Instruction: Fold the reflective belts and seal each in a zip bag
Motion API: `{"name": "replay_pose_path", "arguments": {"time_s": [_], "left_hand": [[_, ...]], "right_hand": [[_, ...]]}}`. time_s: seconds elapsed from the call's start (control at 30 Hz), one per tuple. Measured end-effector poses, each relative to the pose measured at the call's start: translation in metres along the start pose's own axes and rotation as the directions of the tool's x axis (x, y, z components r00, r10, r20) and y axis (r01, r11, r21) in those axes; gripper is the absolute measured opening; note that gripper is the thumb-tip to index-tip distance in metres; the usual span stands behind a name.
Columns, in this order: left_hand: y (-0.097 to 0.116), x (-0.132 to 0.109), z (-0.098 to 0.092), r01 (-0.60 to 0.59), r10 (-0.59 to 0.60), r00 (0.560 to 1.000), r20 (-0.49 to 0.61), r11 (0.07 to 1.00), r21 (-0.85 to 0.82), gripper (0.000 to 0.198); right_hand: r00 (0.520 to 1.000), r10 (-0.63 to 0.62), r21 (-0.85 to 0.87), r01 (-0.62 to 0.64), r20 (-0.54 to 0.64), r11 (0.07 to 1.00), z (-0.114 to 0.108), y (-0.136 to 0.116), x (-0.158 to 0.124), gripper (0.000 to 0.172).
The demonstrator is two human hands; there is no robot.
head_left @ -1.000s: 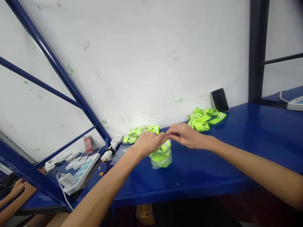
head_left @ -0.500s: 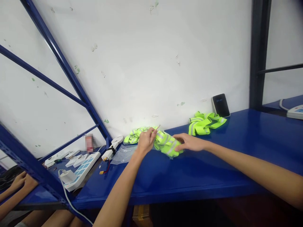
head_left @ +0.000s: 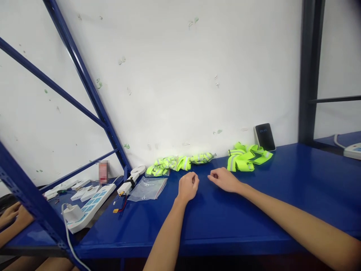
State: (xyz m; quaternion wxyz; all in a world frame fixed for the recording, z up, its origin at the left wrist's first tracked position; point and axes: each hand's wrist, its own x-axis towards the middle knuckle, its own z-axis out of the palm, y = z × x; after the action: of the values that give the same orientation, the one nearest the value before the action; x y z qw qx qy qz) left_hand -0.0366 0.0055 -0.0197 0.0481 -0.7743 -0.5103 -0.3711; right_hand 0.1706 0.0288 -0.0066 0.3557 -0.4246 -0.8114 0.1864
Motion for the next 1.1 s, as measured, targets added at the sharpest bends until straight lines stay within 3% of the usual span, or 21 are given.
{"name": "replay_pose_path", "arguments": {"time_s": [0.13,0.27,0.37,0.43,0.5,0.57,0.67,0.7,0.77,0.83,0.93,1.1], "left_hand": [[0.001,0.002,-0.001,0.031,-0.030,0.991,0.132,1.000,-0.003,0.027],[-0.011,0.001,-0.007,0.086,-0.084,0.989,0.125,0.996,-0.010,0.029],[-0.016,0.001,-0.007,0.099,-0.096,0.990,0.108,0.995,-0.020,0.031],[-0.016,0.001,-0.006,0.099,-0.095,0.990,0.107,0.995,-0.025,0.031],[-0.015,0.002,-0.005,0.096,-0.093,0.990,0.110,0.995,-0.030,0.030],[-0.014,0.002,-0.005,0.098,-0.094,0.989,0.111,0.995,-0.034,0.030],[-0.013,0.003,-0.006,0.107,-0.103,0.989,0.106,0.994,-0.034,0.031],[-0.013,0.004,-0.007,0.111,-0.107,0.989,0.104,0.993,-0.036,0.031],[-0.012,0.004,-0.008,0.118,-0.113,0.989,0.100,0.992,-0.044,0.032],[-0.010,0.004,-0.009,0.118,-0.112,0.989,0.097,0.991,-0.061,0.033],[-0.007,0.004,-0.010,0.103,-0.092,0.990,0.107,0.990,-0.102,0.033],[-0.002,0.003,-0.012,0.081,-0.049,0.985,0.167,0.978,-0.193,0.031]], "right_hand": [[0.997,-0.028,-0.133,0.019,-0.067,0.991,-0.012,0.015,-0.008,0.038],[0.990,-0.006,-0.283,-0.034,-0.140,0.958,-0.025,0.025,-0.004,0.036],[0.935,0.000,-0.474,-0.179,-0.353,0.862,-0.040,0.039,0.001,0.030],[0.889,0.085,-0.537,-0.346,-0.451,0.769,-0.051,0.052,0.001,0.044],[0.884,0.266,-0.536,-0.449,-0.385,0.715,-0.060,0.064,-0.003,0.059],[0.885,0.398,-0.521,-0.465,-0.242,0.716,-0.065,0.067,-0.007,0.064],[0.921,0.359,-0.473,-0.385,-0.149,0.792,-0.063,0.048,-0.013,0.057],[0.948,0.291,-0.436,-0.316,-0.125,0.843,-0.060,0.038,-0.015,0.054],[0.998,0.046,-0.310,-0.055,-0.033,0.949,-0.051,0.015,-0.018,0.048],[0.994,-0.106,-0.210,0.106,0.012,0.972,-0.041,-0.002,-0.021,0.044],[0.989,-0.148,-0.119,0.149,0.017,0.982,-0.029,-0.011,-0.023,0.040],[0.992,-0.125,-0.062,0.124,-0.015,0.990,-0.026,-0.004,-0.023,0.035]]}}
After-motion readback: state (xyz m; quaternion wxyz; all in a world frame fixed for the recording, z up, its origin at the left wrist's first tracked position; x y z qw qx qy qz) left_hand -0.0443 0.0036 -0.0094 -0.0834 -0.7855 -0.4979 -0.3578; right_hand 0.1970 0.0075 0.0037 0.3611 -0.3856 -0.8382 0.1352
